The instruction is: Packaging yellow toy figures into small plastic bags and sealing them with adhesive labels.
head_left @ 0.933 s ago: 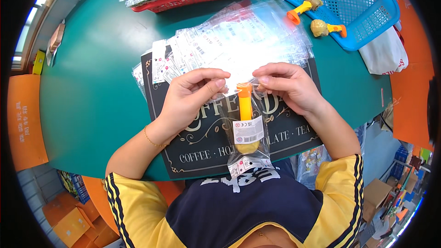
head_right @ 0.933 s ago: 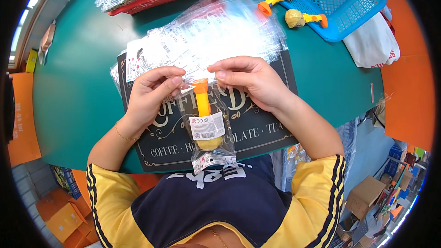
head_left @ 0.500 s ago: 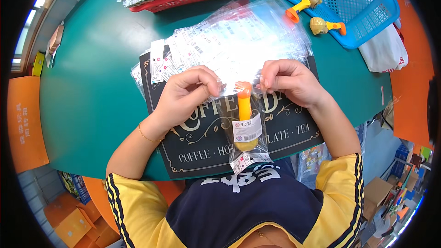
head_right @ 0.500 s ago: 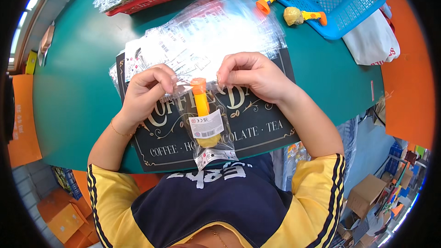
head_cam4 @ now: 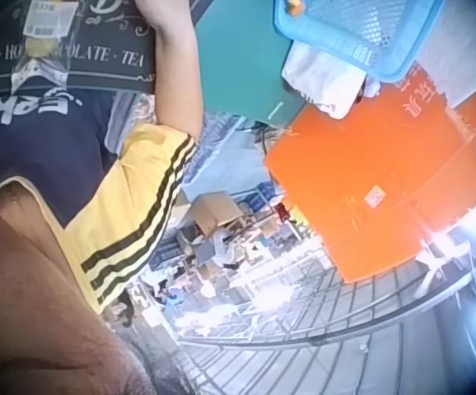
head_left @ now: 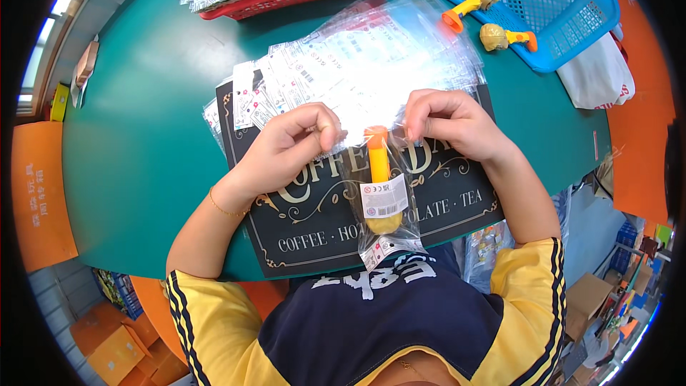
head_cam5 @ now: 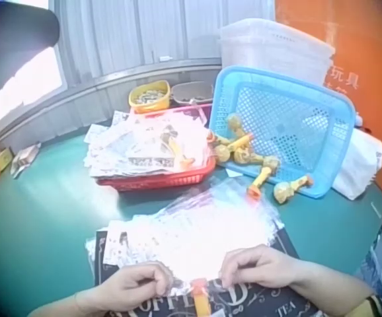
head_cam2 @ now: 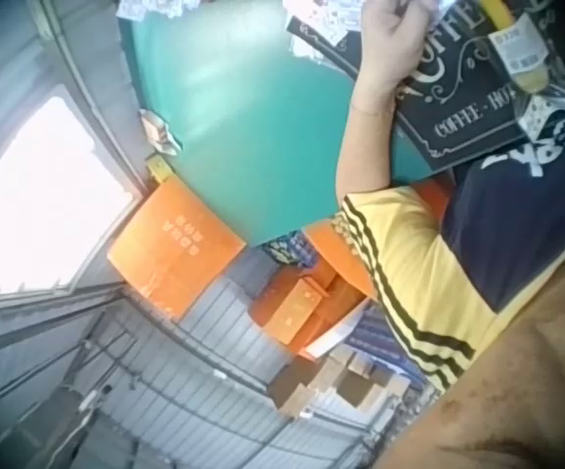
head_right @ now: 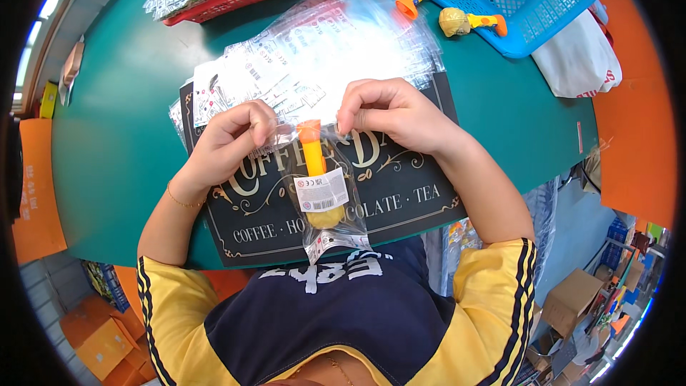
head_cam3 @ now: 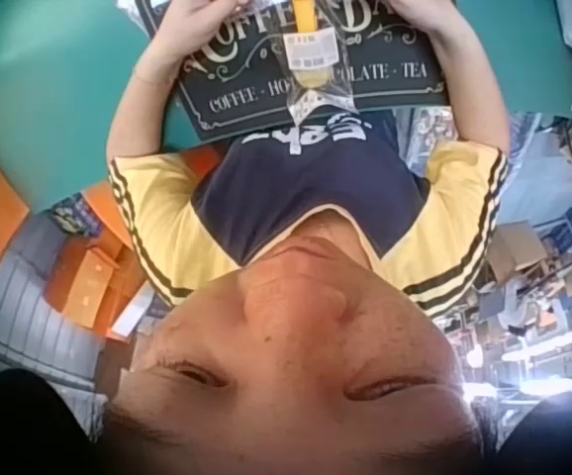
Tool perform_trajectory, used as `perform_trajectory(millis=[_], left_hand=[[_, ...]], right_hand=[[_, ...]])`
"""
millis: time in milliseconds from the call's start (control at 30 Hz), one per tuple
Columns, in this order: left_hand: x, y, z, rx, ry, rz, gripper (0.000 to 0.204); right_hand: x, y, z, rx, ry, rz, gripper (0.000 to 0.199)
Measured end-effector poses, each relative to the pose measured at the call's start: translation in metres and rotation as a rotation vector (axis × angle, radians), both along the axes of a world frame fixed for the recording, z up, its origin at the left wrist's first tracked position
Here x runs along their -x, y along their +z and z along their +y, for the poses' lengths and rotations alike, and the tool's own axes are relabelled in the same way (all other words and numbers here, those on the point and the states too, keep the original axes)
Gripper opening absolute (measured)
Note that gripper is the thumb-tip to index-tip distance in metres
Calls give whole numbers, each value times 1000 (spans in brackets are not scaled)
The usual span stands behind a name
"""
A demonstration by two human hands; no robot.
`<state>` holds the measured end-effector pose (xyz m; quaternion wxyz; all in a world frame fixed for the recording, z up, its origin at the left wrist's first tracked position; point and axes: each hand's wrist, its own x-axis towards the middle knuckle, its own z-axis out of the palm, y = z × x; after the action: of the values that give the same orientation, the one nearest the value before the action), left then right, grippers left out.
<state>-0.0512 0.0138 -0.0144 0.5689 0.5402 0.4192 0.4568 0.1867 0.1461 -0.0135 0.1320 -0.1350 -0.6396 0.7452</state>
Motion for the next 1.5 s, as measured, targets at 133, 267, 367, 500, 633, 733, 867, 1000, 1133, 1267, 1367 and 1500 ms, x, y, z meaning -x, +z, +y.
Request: perform_trajectory(millis=[133, 267, 367, 500, 633, 733, 867, 1000, 1133, 1267, 1367, 1500], left_hand=[[0, 1, 1, -69, 22, 183, 12], [-1, -4, 1, -70, 62, 236, 11], [-8, 6, 1, 68, 93, 274, 10], [-13, 6, -1, -74, 106, 616, 8], [-14, 6, -1, -80, 114, 635, 6], [-16, 6, 0, -99, 122, 680, 6], [-16, 6, -1, -96, 132, 685, 6], [-16, 6, 0, -102, 129, 667, 7], [-13, 1, 0, -81, 129, 636, 7], [-12, -1, -1, -90, 142, 585, 7], [-12, -1, -1, -108, 133, 602, 7], [-12, 1, -1, -110, 105, 658, 9]], right_hand=[[0, -3, 0, 84, -45, -96, 9], [2, -8, 2, 109, -59, -144, 10], [5, -2, -3, 14, -91, -174, 11], [7, 2, -7, -564, -86, -203, 12], [8, 3, -8, -588, -83, -232, 12], [8, 4, -9, -590, -95, -254, 12], [10, 6, -10, -584, -100, -274, 12], [7, -1, -7, -630, -109, -246, 13], [4, 0, -5, -137, -166, -318, 10], [1, 10, -3, 67, -190, -330, 23], [2, 17, -4, 171, -151, -379, 30], [3, 14, -4, 284, -128, -399, 32]])
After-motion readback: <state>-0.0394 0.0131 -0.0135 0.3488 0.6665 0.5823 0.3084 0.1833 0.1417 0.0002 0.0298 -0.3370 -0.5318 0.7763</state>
